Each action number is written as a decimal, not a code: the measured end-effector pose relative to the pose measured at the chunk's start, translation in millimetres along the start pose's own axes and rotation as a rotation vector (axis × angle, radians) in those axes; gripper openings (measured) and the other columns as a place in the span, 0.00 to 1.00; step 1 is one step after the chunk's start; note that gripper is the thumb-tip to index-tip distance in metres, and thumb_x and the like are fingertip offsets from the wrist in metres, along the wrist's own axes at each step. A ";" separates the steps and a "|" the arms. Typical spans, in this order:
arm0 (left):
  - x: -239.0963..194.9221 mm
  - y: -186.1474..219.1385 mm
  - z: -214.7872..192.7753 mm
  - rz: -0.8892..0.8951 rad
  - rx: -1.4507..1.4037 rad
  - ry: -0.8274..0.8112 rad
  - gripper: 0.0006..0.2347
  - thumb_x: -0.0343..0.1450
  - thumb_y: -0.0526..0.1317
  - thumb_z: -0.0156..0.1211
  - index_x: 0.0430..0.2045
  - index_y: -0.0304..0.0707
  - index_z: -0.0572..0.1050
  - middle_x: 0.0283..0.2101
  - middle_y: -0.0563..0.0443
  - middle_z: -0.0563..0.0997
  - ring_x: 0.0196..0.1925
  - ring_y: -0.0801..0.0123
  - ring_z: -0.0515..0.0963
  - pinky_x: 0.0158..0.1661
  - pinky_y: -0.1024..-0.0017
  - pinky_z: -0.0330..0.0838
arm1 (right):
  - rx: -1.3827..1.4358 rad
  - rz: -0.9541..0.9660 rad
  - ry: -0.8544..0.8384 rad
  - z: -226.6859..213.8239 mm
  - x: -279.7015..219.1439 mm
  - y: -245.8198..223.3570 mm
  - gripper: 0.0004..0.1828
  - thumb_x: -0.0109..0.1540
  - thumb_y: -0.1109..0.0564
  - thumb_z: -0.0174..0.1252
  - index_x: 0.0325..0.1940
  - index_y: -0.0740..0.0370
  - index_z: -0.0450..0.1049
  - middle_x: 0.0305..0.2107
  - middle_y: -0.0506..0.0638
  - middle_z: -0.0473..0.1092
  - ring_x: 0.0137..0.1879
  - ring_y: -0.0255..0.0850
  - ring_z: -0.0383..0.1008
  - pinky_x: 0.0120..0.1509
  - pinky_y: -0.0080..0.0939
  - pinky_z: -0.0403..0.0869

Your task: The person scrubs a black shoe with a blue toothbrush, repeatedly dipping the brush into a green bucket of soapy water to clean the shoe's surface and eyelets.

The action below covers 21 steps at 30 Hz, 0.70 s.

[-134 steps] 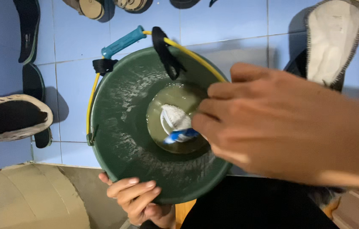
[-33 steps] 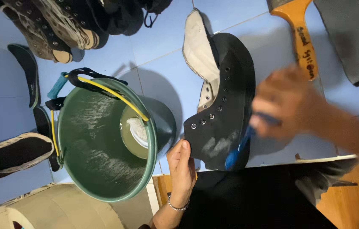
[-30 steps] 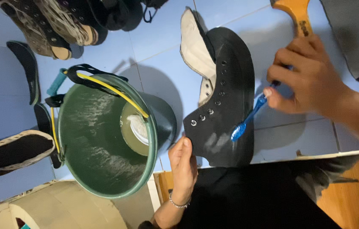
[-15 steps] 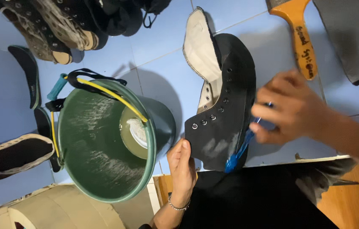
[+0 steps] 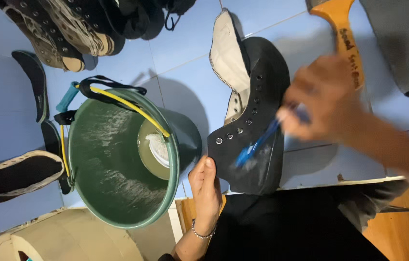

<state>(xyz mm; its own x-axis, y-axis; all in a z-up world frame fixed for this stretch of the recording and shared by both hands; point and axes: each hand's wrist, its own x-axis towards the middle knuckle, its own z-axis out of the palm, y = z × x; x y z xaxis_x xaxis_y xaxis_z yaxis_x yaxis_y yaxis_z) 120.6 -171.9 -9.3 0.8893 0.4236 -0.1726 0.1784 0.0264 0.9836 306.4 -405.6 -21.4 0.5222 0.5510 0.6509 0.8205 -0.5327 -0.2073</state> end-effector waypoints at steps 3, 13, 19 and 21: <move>-0.5 -3.8 -0.8 0.024 -0.022 0.021 0.19 0.78 0.47 0.51 0.19 0.48 0.52 0.25 0.64 0.52 0.30 0.81 0.50 0.31 0.73 0.44 | 0.138 -0.048 -0.113 -3.1 4.4 -21.9 0.16 0.62 0.45 0.52 0.26 0.56 0.66 0.29 0.51 0.62 0.38 0.52 0.62 0.46 0.56 0.58; 0.7 3.8 -3.1 0.056 0.203 -0.016 0.20 0.78 0.51 0.48 0.18 0.47 0.51 0.24 0.64 0.51 0.29 0.80 0.51 0.31 0.72 0.45 | 0.083 -0.119 -0.103 -2.5 -2.2 -27.7 0.17 0.63 0.42 0.51 0.24 0.51 0.64 0.26 0.48 0.63 0.32 0.49 0.63 0.43 0.55 0.60; 2.8 10.5 2.2 0.027 0.133 0.009 0.21 0.78 0.53 0.49 0.19 0.48 0.49 0.24 0.65 0.50 0.28 0.81 0.50 0.31 0.74 0.44 | 0.027 -0.043 0.000 4.4 -16.6 -7.6 0.16 0.65 0.47 0.52 0.26 0.56 0.70 0.29 0.51 0.65 0.38 0.50 0.63 0.49 0.56 0.59; 2.8 8.4 1.2 0.019 0.111 0.010 0.21 0.78 0.52 0.49 0.18 0.47 0.50 0.24 0.64 0.51 0.28 0.81 0.51 0.31 0.74 0.45 | 0.088 -0.077 -0.007 3.7 -18.7 -20.9 0.20 0.65 0.44 0.46 0.23 0.56 0.69 0.26 0.52 0.65 0.34 0.50 0.64 0.44 0.58 0.60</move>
<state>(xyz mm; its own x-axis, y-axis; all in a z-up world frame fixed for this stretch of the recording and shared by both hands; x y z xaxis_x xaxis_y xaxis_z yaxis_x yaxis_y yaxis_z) 125.2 -171.5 -1.6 0.8890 0.4317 -0.1525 0.2073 -0.0824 0.9748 280.3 -402.4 -31.9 0.4582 0.5924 0.6626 0.8754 -0.4301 -0.2208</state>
